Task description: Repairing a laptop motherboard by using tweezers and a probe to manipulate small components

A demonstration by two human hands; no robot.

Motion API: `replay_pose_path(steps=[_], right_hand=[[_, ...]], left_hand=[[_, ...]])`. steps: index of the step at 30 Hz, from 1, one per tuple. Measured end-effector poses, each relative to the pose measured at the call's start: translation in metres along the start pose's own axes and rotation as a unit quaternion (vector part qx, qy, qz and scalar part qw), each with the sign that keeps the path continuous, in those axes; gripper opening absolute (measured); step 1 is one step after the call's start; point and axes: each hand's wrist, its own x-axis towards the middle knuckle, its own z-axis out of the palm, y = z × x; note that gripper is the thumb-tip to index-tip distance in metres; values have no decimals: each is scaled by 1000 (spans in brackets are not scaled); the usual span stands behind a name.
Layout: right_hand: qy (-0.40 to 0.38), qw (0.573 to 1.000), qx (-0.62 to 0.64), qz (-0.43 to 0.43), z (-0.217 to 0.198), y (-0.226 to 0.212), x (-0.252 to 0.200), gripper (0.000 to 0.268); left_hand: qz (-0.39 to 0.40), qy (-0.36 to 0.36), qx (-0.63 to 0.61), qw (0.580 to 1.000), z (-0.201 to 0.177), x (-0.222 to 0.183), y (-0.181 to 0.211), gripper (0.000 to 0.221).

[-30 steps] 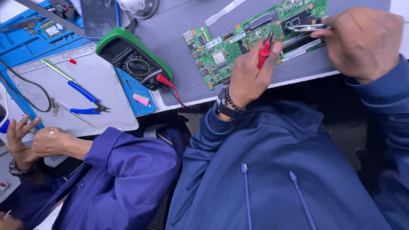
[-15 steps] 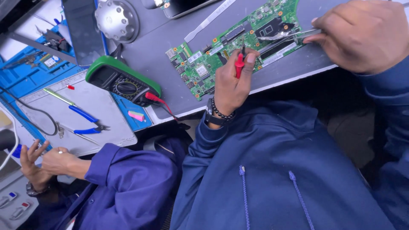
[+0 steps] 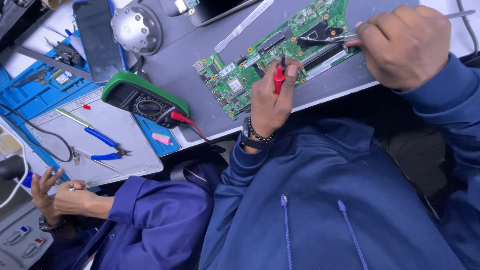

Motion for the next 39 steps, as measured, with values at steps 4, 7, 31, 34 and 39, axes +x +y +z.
replay_pose_path(steps=[4, 7, 31, 34, 39], right_hand=[[7, 1000, -14, -7, 1, -6, -3, 32], [14, 1000, -21, -7, 8, -8, -8, 44], [80, 996, -33, 34, 24, -16, 5, 53], [73, 996, -44, -6, 12, -3, 10, 47], [63, 997, -32, -42, -3, 13, 10, 39]], left_hand=[[5, -1, 6, 1000, 1, 0, 0, 44], [11, 3, 9, 1000, 1, 0, 0, 43], [37, 14, 12, 999, 3, 0, 3, 45], [36, 11, 10, 999, 4, -1, 2, 47], [29, 10, 9, 999, 1, 1, 3, 51]])
